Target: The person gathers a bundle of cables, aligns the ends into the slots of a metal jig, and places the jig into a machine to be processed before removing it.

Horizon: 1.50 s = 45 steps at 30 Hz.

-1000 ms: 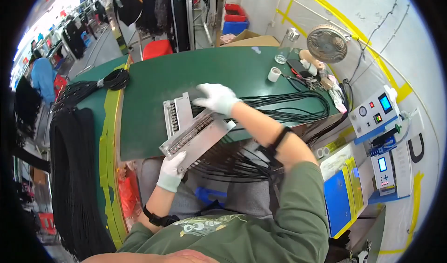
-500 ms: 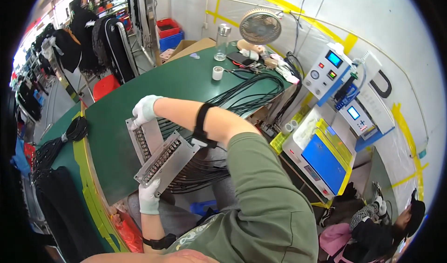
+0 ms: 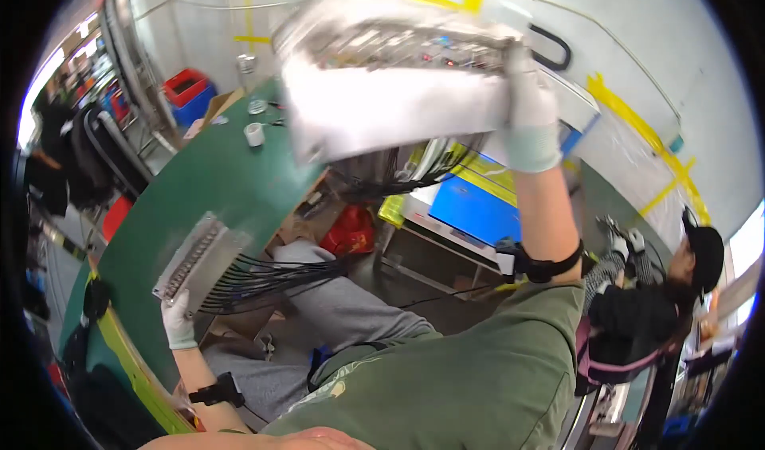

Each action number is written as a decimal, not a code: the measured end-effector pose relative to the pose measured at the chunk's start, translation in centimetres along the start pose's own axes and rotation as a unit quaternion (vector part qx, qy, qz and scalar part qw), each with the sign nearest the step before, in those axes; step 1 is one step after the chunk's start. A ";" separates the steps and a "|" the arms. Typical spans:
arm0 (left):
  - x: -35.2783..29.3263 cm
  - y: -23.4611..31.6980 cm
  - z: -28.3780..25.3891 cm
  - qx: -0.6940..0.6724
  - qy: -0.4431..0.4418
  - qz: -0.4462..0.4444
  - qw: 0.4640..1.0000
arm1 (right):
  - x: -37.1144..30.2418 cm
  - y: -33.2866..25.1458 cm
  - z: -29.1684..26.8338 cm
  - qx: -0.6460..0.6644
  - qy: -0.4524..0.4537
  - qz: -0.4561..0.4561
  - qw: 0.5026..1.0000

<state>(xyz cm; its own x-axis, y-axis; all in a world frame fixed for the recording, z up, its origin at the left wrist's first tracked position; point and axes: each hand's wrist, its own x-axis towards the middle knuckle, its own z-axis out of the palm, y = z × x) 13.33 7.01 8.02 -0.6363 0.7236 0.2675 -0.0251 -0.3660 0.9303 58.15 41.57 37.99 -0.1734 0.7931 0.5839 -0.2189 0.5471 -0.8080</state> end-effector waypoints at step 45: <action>2.2 -2.8 -4.0 -0.003 0.057 -0.164 0.985 | -9.7 27.7 -30.8 -0.736 0.059 0.417 0.530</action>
<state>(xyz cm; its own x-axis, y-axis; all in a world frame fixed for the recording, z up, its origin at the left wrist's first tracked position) 8.90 7.30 4.98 -0.6754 0.7335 -0.0766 -0.2480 -0.1281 0.9603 83.30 57.30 7.51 0.4599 0.8872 0.0356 0.8879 -0.4596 -0.0179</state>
